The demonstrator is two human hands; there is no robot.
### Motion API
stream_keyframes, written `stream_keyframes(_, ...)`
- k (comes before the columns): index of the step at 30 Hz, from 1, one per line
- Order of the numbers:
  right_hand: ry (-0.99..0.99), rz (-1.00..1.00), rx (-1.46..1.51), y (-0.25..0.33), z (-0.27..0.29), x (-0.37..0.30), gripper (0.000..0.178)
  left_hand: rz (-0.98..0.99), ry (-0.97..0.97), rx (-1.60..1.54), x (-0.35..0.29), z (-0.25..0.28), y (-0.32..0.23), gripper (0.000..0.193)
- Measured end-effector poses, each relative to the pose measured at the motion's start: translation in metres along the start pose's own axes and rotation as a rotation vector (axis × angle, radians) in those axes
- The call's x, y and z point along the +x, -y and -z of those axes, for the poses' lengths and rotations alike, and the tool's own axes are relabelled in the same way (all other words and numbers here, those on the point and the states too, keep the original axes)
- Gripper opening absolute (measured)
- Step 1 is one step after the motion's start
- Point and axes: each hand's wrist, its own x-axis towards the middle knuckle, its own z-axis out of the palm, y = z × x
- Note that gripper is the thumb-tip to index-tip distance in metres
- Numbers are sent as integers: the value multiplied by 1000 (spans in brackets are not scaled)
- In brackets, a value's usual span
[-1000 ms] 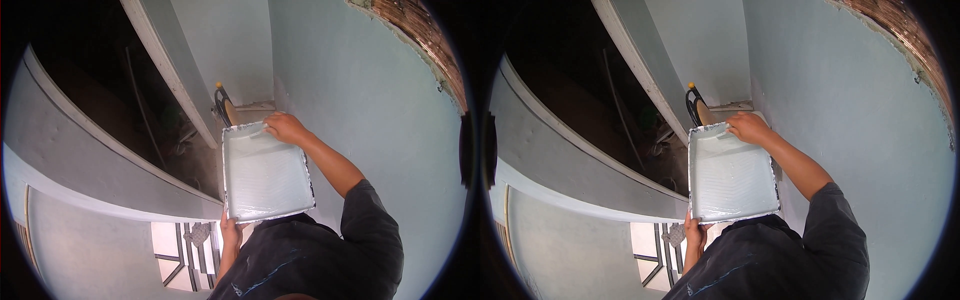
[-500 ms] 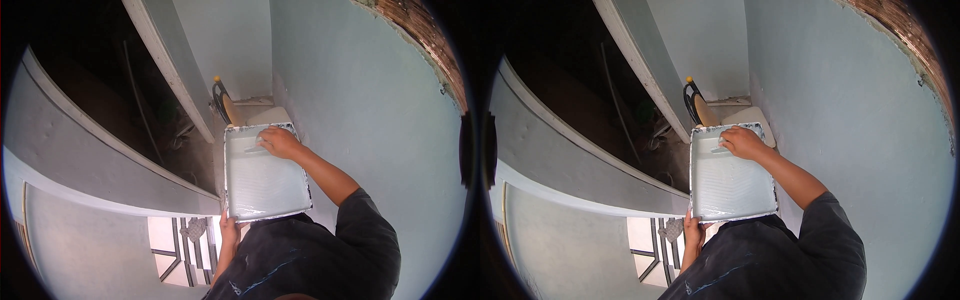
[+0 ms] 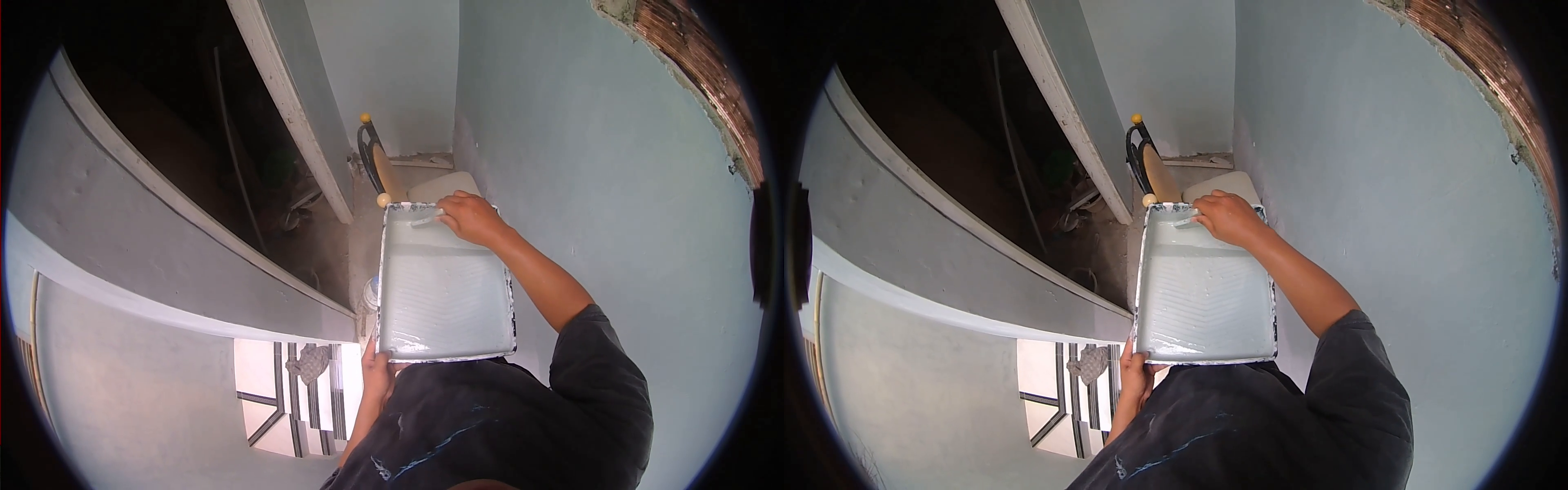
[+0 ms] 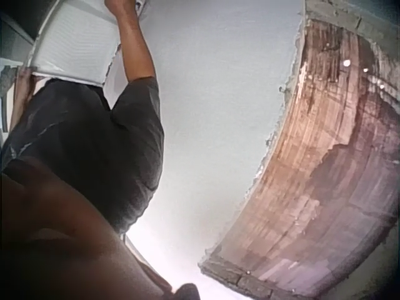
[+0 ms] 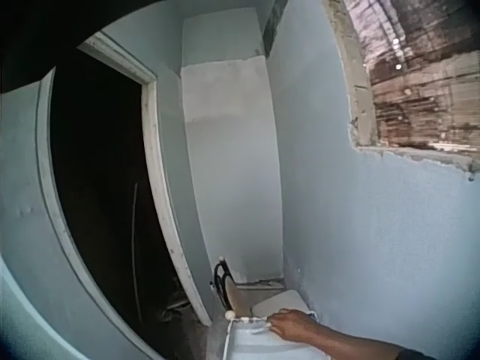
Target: The recorder is thinning white paint by adding water from a plastic bottle into a paint tray and a bucket.
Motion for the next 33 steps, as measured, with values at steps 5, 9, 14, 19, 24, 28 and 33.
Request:
stream_keyframes(5, -4, -116, -37, -10, 13, -35, 21, 22, 1, -34, 1, 0, 0, 57)
stream_keyframes(9, 40, -174, -6, 12, 17, -48, 22, 21, 26, -24, 3, 2, -2, 58)
stream_keyframes(14, 19, -158, 66, 32, 3, -36, 22, 93, 38, 23, 1, -1, -9, 60)
stream_keyframes(19, -49, -93, 88, 29, -14, -9, 23, 93, 41, -69, 3, -1, -9, 55)
stream_keyframes(24, -108, -34, 41, 5, -17, -3, 22, 102, 48, -65, 8, 1, -8, 55)
stream_keyframes(28, -77, -81, -7, -1, -10, -19, 20, 120, 74, -62, 20, 17, 7, 59)
stream_keyframes(33, -44, -265, -83, 3, 6, -57, 20, 174, 107, -58, 22, 6, 3, 66)
